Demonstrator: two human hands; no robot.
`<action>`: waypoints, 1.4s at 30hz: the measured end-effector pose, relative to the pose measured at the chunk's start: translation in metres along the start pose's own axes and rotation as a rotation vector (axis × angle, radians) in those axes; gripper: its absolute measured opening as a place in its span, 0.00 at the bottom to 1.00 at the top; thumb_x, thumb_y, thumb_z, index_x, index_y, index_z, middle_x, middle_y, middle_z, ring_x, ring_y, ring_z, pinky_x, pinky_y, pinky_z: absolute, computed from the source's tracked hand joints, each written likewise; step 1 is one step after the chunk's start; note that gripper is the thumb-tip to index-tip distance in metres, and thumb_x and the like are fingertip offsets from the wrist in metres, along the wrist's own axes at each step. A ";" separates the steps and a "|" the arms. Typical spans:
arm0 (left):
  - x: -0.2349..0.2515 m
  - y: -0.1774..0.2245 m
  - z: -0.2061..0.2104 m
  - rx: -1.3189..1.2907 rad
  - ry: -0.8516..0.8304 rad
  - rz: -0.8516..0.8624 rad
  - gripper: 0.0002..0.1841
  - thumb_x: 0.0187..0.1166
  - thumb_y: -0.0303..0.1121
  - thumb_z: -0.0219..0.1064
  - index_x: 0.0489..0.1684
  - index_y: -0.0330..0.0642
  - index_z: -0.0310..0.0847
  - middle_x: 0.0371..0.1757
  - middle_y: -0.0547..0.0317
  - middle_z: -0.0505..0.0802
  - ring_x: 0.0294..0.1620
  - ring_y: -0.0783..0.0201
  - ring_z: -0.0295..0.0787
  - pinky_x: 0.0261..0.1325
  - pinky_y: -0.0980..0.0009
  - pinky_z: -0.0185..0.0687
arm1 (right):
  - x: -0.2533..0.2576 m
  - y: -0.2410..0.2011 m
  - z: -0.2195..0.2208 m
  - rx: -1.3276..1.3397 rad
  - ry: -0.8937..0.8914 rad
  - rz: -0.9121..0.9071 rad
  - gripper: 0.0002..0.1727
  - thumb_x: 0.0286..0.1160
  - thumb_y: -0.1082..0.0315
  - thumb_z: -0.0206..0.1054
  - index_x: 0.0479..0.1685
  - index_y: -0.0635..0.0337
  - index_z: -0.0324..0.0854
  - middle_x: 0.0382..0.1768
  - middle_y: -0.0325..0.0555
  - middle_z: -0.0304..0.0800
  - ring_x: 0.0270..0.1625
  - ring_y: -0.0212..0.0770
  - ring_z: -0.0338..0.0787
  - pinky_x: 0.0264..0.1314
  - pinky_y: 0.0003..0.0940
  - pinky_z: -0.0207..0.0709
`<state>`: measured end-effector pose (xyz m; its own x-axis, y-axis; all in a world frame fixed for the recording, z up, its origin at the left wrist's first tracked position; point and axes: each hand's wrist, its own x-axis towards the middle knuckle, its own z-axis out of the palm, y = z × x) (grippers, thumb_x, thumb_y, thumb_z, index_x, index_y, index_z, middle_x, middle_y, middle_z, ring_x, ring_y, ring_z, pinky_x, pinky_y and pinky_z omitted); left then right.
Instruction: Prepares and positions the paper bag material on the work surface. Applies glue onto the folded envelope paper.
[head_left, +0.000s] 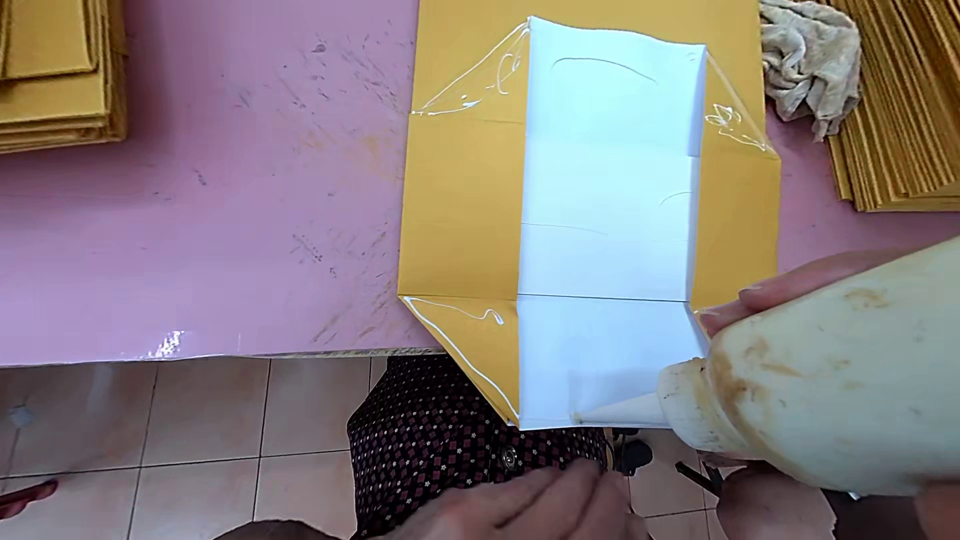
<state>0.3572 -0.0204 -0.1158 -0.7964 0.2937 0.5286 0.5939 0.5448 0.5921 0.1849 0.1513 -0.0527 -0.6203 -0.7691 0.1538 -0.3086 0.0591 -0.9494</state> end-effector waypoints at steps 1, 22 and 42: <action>-0.004 -0.003 -0.005 0.015 0.003 -0.018 0.11 0.86 0.22 0.56 0.48 0.29 0.87 0.49 0.38 0.96 0.53 0.52 0.97 0.57 0.68 0.88 | -0.002 0.003 -0.002 -0.021 0.001 -0.034 0.23 0.58 0.62 0.85 0.50 0.57 0.82 0.44 0.30 0.95 0.48 0.25 0.94 0.49 0.17 0.89; -0.050 -0.059 -0.013 0.203 0.408 -0.252 0.17 0.75 0.49 0.76 0.51 0.48 0.84 0.43 0.64 0.86 0.51 0.73 0.82 0.58 0.78 0.74 | -0.063 0.015 -0.052 -0.272 0.217 -0.013 0.36 0.58 0.51 0.85 0.65 0.56 0.75 0.50 0.33 0.91 0.51 0.29 0.93 0.52 0.22 0.88; -0.054 -0.068 -0.016 0.164 0.409 -0.308 0.22 0.69 0.53 0.79 0.58 0.55 0.86 0.48 0.68 0.87 0.54 0.74 0.82 0.59 0.76 0.73 | -0.082 0.028 -0.074 -0.086 0.322 -0.020 0.43 0.50 0.57 0.90 0.70 0.60 0.72 0.50 0.39 0.92 0.47 0.33 0.94 0.45 0.24 0.90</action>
<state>0.3612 -0.0860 -0.1748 -0.8020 -0.2109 0.5588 0.2882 0.6828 0.6713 0.1739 0.2628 -0.0714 -0.8055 -0.5305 0.2640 -0.3744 0.1104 -0.9207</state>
